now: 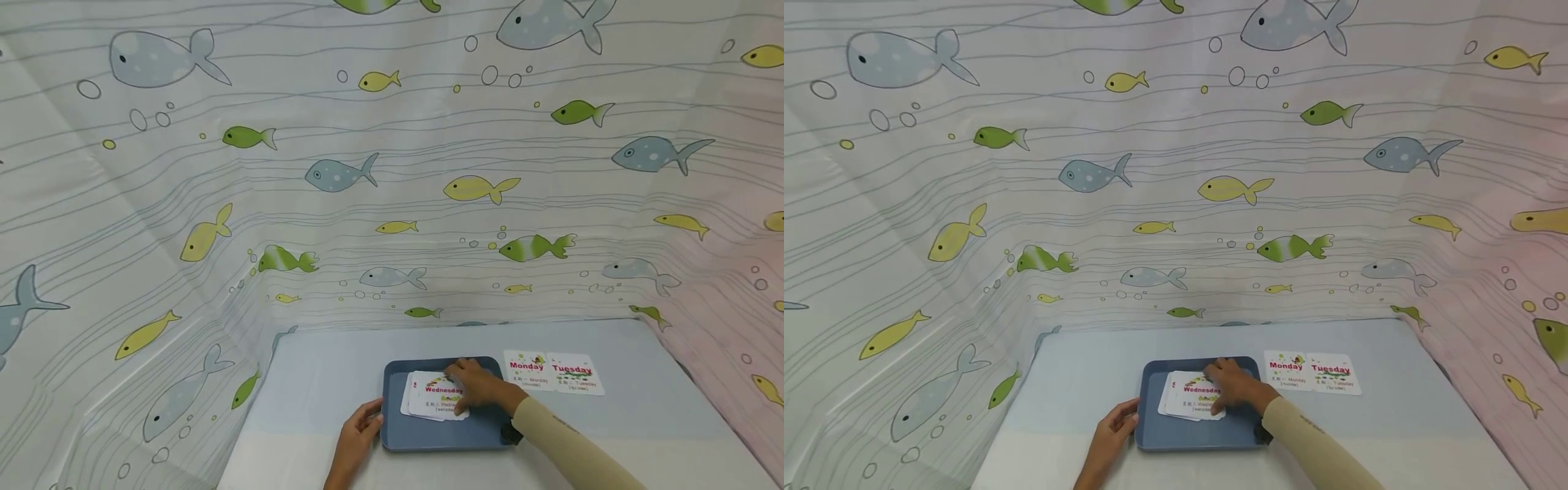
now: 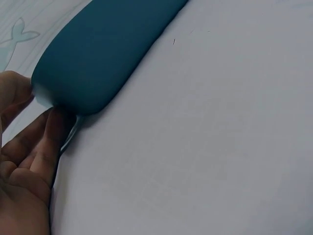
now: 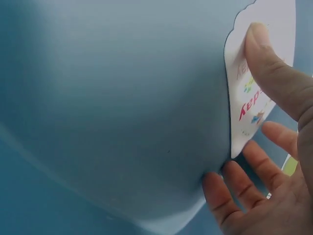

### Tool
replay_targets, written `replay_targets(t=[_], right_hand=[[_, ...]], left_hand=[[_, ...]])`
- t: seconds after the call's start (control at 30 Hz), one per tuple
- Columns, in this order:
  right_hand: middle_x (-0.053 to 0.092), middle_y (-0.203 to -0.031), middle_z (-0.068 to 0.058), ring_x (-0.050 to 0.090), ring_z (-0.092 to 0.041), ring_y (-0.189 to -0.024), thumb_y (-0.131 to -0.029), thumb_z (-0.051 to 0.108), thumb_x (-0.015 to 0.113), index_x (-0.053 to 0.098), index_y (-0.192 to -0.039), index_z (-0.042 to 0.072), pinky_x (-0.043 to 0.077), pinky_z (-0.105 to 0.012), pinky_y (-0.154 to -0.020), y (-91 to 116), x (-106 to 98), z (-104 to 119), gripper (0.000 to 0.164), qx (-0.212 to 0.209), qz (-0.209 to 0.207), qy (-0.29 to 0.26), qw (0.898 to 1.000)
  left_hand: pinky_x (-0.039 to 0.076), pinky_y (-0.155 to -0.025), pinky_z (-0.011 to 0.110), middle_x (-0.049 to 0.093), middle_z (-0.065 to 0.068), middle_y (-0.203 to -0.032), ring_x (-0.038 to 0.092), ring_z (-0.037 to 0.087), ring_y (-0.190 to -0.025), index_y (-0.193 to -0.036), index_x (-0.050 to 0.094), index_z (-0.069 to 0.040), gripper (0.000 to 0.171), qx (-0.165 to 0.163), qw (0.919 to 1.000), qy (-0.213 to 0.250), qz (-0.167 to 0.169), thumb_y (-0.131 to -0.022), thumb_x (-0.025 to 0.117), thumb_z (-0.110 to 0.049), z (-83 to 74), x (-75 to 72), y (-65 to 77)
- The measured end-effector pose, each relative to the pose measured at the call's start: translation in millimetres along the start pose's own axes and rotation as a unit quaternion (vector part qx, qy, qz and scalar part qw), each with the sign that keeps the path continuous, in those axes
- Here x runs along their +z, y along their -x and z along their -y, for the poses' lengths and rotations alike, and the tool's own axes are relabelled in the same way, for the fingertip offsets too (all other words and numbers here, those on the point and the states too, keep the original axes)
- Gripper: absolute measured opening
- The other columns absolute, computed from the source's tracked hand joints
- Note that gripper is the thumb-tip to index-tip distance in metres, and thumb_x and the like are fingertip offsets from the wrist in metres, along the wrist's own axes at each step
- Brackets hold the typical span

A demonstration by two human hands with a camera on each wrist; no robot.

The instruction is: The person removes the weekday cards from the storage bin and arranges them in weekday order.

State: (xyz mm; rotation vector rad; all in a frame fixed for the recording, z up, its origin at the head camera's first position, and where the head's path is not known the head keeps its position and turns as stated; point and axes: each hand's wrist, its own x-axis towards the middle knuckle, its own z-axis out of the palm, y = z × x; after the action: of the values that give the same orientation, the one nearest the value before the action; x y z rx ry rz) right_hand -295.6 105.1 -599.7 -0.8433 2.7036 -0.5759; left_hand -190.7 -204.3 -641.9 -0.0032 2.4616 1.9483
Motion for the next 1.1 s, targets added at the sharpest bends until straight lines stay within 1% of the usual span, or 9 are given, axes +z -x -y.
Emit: replay_targets(t=[0.03,0.1,0.2,0.27,0.43,0.63,0.83,0.93,1.1], right_hand=[[0.052,-0.125,-0.005,0.045,-0.022,-0.109,-0.069,0.042,0.090,0.054,-0.138,0.013,0.049,-0.047,-0.092,-0.5,-0.4,0.6,0.084,0.001,-0.002,0.003,1.000],[0.050,-0.121,-0.004,0.044,-0.022,-0.107,-0.067,0.044,0.090,0.051,-0.140,0.012,0.049,-0.046,-0.092,-2.1,-0.3,1.8,0.088,0.004,-0.004,0.011,1.000],[0.047,-0.119,-0.004,0.043,-0.021,-0.106,-0.067,0.045,0.090,0.049,-0.142,0.011,0.050,-0.044,-0.091,-0.5,-0.3,3.8,0.092,0.006,-0.005,0.015,1.000],[0.046,-0.117,-0.003,0.043,-0.020,-0.105,-0.067,0.045,0.090,0.048,-0.141,0.010,0.050,-0.042,-0.091,-0.2,-1.1,4.5,0.092,0.004,-0.012,0.020,1.000],[0.042,-0.113,-0.001,0.043,-0.017,-0.100,-0.066,0.044,0.091,0.046,-0.139,0.010,0.050,-0.036,-0.085,0.7,-2.5,4.3,0.092,0.001,-0.033,0.026,0.999],[0.038,-0.106,-0.001,0.043,-0.014,-0.094,-0.071,0.035,0.090,0.047,-0.134,0.010,0.048,-0.027,-0.075,1.2,-3.6,6.4,0.081,0.003,-0.051,0.012,0.999],[0.039,-0.102,-0.002,0.047,-0.015,-0.090,-0.080,0.019,0.085,0.049,-0.129,0.010,0.049,-0.028,-0.073,-2.2,-5.2,9.4,0.061,0.020,-0.067,-0.007,0.998],[0.040,-0.102,-0.004,0.049,-0.016,-0.088,-0.083,0.014,0.082,0.050,-0.129,0.010,0.049,-0.029,-0.073,-3.3,-4.2,9.1,0.056,0.033,-0.067,-0.021,0.997],[0.043,-0.105,-0.005,0.051,-0.018,-0.088,-0.084,0.016,0.081,0.051,-0.132,0.015,0.050,-0.031,-0.074,-4.6,-3.5,7.1,0.056,0.054,-0.056,-0.037,0.996]], left_hand=[[0.051,-0.087,0.014,0.063,0.020,-0.135,0.069,0.028,-0.109,-0.133,0.062,-0.006,0.037,-0.002,1.0000,-0.003,-0.001,-0.097,0.065,-0.016,-5.7,-0.4,1.5],[0.051,-0.088,0.014,0.063,0.019,-0.135,0.069,0.026,-0.109,-0.132,0.062,-0.007,0.036,-0.004,1.0000,-0.006,-0.003,-0.097,0.065,-0.016,-6.0,-1.1,0.8],[0.051,-0.089,0.014,0.064,0.018,-0.134,0.069,0.022,-0.108,-0.131,0.063,-0.009,0.036,0.002,1.0000,-0.006,-0.005,-0.096,0.067,-0.018,-1.1,-0.3,1.2],[0.052,-0.089,0.015,0.065,0.015,-0.133,0.069,0.017,-0.106,-0.131,0.064,-0.011,0.037,0.010,0.9999,-0.004,-0.008,-0.096,0.068,-0.020,9.3,0.2,-2.0],[0.052,-0.089,0.015,0.065,0.015,-0.133,0.069,0.019,-0.107,-0.131,0.064,-0.011,0.037,0.019,0.9998,0.003,-0.008,-0.095,0.068,-0.020,7.9,0.2,-2.7],[0.052,-0.089,0.015,0.065,0.017,-0.132,0.070,0.021,-0.107,-0.131,0.063,-0.009,0.038,0.024,0.9997,0.001,-0.007,-0.096,0.067,-0.020,6.7,-0.3,-2.6],[0.051,-0.090,0.014,0.065,0.017,-0.133,0.069,0.024,-0.109,-0.131,0.063,-0.008,0.037,0.013,0.9999,-0.003,-0.010,-0.096,0.067,-0.018,5.8,0.5,-3.4],[0.051,-0.089,0.013,0.064,0.018,-0.134,0.068,0.028,-0.111,-0.133,0.062,-0.006,0.037,0.003,1.0000,-0.006,-0.007,-0.097,0.065,-0.014,1.1,1.6,-2.4],[0.051,-0.088,0.013,0.062,0.024,-0.133,0.067,0.036,-0.112,-0.132,0.061,0.000,0.036,-0.004,1.0000,-0.003,-0.002,-0.097,0.063,-0.009,-21.1,0.6,4.4]])
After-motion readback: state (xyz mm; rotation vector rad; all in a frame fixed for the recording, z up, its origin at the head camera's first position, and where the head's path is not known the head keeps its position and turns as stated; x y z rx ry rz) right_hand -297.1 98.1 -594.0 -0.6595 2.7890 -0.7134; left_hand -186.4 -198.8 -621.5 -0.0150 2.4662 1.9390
